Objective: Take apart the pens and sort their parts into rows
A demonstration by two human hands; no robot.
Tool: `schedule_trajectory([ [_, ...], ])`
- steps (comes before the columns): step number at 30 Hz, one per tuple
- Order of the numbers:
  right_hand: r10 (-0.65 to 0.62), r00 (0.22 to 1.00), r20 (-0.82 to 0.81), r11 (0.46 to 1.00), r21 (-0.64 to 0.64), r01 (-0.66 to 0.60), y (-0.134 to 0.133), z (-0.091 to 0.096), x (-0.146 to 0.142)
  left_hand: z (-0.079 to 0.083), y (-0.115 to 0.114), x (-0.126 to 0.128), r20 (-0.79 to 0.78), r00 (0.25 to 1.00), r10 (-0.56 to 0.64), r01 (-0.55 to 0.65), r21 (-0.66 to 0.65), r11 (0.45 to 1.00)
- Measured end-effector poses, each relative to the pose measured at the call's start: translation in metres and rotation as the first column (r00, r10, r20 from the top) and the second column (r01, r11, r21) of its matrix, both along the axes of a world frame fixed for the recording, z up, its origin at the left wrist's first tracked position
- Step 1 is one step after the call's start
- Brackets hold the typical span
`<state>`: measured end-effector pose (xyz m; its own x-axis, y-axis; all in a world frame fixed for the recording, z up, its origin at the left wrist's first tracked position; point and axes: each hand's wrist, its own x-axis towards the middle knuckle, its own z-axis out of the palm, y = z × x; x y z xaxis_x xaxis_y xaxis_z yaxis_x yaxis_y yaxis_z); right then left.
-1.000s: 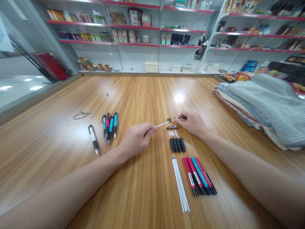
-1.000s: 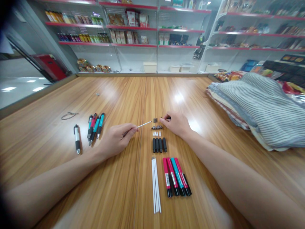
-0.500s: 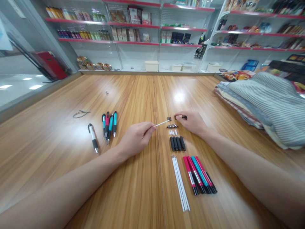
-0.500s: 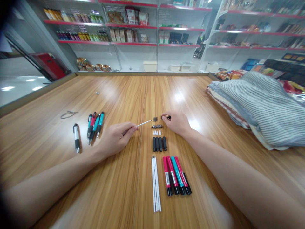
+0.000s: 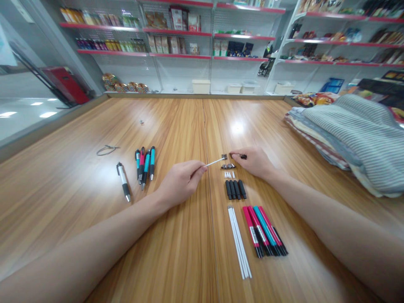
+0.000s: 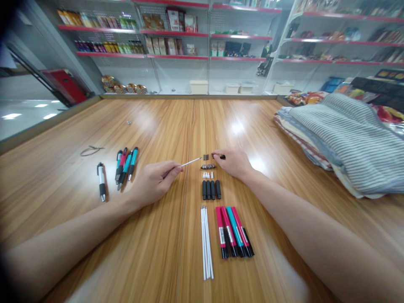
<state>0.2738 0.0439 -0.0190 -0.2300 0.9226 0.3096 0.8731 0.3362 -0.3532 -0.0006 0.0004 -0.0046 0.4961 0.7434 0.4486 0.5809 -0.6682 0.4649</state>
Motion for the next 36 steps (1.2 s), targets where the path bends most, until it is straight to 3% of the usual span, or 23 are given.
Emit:
schedule_trajectory([
  [23,0.017,1.0,-0.025,1.0,-0.011,-0.017,-0.0027,0.0047,-0.0053,0.0005,-0.0001,-0.0002,0.005,1.0,-0.011,0.011,0.017,1.0],
  [36,0.028,0.993,-0.117,1.0,-0.006,-0.029,-0.0022,0.0018,-0.0039,0.0005,-0.0002,0.0003,-0.006,1.0,-0.008,0.008,0.016,1.0],
])
